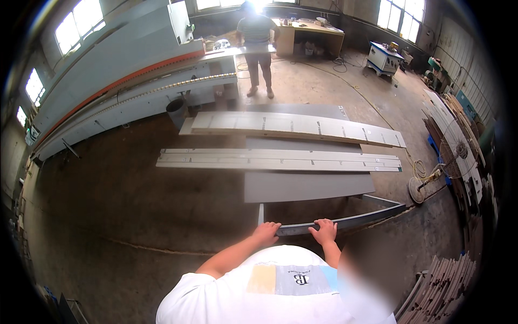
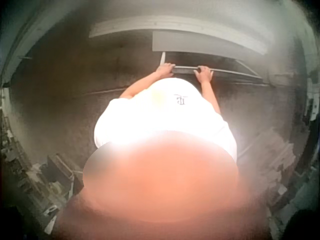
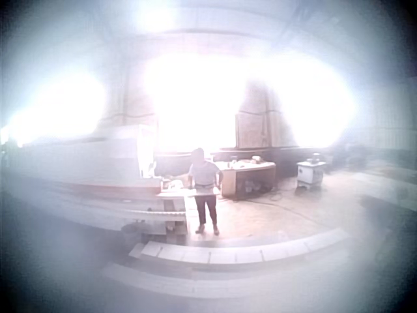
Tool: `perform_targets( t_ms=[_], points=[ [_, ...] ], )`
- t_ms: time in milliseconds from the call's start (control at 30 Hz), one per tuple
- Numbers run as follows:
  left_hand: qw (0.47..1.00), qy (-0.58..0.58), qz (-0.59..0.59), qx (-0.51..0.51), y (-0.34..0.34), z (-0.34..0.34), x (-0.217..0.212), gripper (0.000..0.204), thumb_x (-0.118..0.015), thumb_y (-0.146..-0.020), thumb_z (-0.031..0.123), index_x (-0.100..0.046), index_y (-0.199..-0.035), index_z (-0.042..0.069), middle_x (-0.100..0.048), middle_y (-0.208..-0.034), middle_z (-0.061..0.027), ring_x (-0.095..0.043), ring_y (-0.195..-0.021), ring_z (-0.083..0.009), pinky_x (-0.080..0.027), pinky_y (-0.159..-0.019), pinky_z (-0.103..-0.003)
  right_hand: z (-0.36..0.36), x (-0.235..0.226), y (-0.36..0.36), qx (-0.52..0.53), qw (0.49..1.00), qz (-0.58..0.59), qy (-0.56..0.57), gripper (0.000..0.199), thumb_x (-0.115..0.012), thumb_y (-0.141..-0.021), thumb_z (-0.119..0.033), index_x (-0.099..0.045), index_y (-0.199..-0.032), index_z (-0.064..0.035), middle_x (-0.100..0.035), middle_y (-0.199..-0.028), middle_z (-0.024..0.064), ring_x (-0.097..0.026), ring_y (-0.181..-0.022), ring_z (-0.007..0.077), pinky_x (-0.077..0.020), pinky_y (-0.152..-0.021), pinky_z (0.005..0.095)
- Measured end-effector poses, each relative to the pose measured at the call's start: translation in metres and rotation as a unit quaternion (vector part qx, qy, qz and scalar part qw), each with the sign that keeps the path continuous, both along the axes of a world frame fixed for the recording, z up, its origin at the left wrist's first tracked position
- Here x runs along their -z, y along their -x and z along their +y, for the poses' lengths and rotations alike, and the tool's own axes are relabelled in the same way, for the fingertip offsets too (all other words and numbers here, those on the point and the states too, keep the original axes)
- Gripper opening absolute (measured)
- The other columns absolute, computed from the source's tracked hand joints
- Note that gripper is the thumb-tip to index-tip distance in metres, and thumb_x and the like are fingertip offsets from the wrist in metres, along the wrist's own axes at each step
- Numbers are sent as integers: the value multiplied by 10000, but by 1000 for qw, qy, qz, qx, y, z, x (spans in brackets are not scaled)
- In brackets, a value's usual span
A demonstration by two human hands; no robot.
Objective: The person handles large white rectangular panels in a workshop, placing them onto a machine and using a handheld tool to treat the edges. The person then moves a metal frame across the floor and stacks additional panels onto it.
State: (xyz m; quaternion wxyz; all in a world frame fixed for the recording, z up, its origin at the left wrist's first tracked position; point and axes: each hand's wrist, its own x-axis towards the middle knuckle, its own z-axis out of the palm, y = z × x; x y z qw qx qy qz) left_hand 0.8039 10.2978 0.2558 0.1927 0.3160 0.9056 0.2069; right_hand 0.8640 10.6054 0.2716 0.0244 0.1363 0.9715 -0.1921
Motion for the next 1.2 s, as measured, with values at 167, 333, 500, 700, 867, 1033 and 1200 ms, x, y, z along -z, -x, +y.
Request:
perform_targets(
  t_ms=[167,333,500,700,867,1033,1200],
  points=[
    [1000,-10,-2,1,1,-1,1,599,-729,-890,250,-588,-1436,50,-688,-1293,-188,-631,-1247,-387,-513,-1053,-512,1,2,2,0,1000,-5,12,446,-855,-815,-478,-786,-1164,-208,-690,-1336,51,-527,-1405,280,-269,-1274,645],
    [1000,-11,-10,2,0,-1,4,603,-723,-891,253,-580,-1442,54,-685,-1292,-185,-628,-1248,-385,-511,-1056,-511,3,5,1,-4,1000,-11,15,454,-854,-821,-473,-775,-1183,-211,-679,-1350,52,-511,-1418,281,-252,-1281,652],
    [1000,14,4,14,0,-2,3,627,-715,-922,254,-542,-1496,70,-660,-1327,-153,-625,-1246,-347,-505,-1073,-464,2,7,-1,-1,1000,2,17,451,-838,-840,-465,-767,-1202,-206,-671,-1371,53,-497,-1433,277,-232,-1287,652],
    [1000,9,9,14,-1,-2,3,623,-716,-925,258,-542,-1492,67,-662,-1326,-150,-624,-1247,-344,-501,-1075,-460,1,7,-2,-3,1000,-5,26,441,-823,-857,-452,-761,-1215,-203,-664,-1400,56,-481,-1456,275,-211,-1292,656],
    [1000,4,20,11,-2,-3,5,626,-718,-921,262,-544,-1490,67,-666,-1305,-149,-628,-1234,-342,-505,-1059,-458,0,8,-3,-1,1000,2,26,427,-817,-866,-432,-758,-1221,-203,-661,-1409,53,-475,-1467,272,-206,-1294,657],
    [1000,2,24,11,-3,-2,6,625,-716,-921,270,-546,-1487,67,-668,-1291,-148,-635,-1216,-345,-507,-1051,-457,4,15,-6,-10,999,37,19,431,-835,-854,-403,-755,-1221,-191,-676,-1380,37,-502,-1437,289,-237,-1278,659],
    [1000,11,16,7,-1,-1,7,633,-722,-920,274,-541,-1493,74,-665,-1319,-150,-631,-1231,-346,-507,-1065,-466,3,14,-5,-8,999,24,24,413,-813,-875,-397,-756,-1234,-202,-667,-1423,18,-484,-1466,271,-203,-1297,648]
  ],
)
